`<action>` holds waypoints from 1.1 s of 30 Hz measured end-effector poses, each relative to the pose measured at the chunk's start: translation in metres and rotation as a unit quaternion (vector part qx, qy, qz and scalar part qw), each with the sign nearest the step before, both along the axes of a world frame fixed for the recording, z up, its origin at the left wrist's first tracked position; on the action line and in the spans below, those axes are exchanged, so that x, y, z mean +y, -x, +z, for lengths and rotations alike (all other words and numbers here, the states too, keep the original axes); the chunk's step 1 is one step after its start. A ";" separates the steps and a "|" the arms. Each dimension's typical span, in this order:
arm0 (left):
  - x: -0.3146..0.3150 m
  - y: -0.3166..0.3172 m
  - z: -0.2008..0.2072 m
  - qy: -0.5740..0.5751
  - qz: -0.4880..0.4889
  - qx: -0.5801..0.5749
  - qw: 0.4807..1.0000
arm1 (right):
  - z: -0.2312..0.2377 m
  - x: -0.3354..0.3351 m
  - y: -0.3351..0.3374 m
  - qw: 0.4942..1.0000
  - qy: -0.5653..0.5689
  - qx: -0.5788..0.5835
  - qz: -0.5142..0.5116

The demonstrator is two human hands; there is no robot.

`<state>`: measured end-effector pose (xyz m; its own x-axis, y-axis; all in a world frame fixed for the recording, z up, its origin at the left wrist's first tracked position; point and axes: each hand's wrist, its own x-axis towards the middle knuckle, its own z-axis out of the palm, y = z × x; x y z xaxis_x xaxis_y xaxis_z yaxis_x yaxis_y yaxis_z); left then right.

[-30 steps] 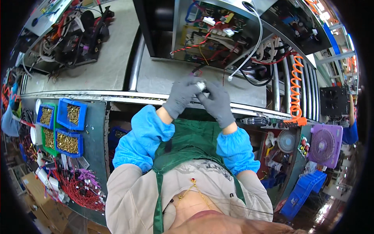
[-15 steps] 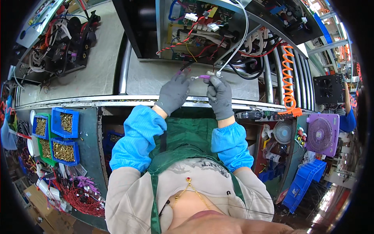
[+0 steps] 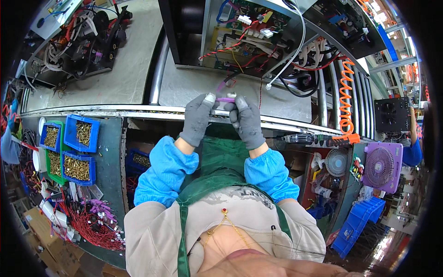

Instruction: The person works at a factory assembly station, handling wires and small components. They use a pneumatic screwdriver to fasten screws into a metal chassis containing circuit boards and wiring. The person also moves a metal frame and handles a red cable.

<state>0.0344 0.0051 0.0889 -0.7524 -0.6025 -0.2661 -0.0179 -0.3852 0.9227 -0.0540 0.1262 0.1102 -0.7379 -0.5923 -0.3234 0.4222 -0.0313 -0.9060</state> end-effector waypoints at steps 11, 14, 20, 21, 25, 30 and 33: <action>-0.035 -0.052 -0.017 0.474 -0.339 -0.033 0.812 | -0.018 0.022 0.000 0.807 -0.221 0.326 0.441; -0.033 -0.059 -0.024 0.178 -0.231 -0.023 0.956 | -0.018 0.018 0.007 0.852 -0.207 0.283 0.388; -0.030 -0.051 -0.026 0.075 -0.140 -0.071 0.985 | -0.048 0.005 0.056 0.773 -0.301 0.553 0.078; -0.028 -0.049 -0.027 0.080 -0.125 -0.075 0.986 | -0.050 0.001 0.061 0.745 -0.311 0.580 0.109; -0.025 -0.043 -0.027 0.093 -0.126 -0.063 0.986 | -0.054 -0.007 0.073 0.667 -0.346 0.632 0.187; -0.023 -0.039 -0.027 0.266 -0.088 -0.091 0.956 | -0.057 -0.007 0.069 0.750 -0.305 0.561 0.170; -0.018 -0.034 -0.026 0.434 -0.055 -0.094 0.894 | -0.017 -0.017 0.028 0.907 -0.135 0.345 0.201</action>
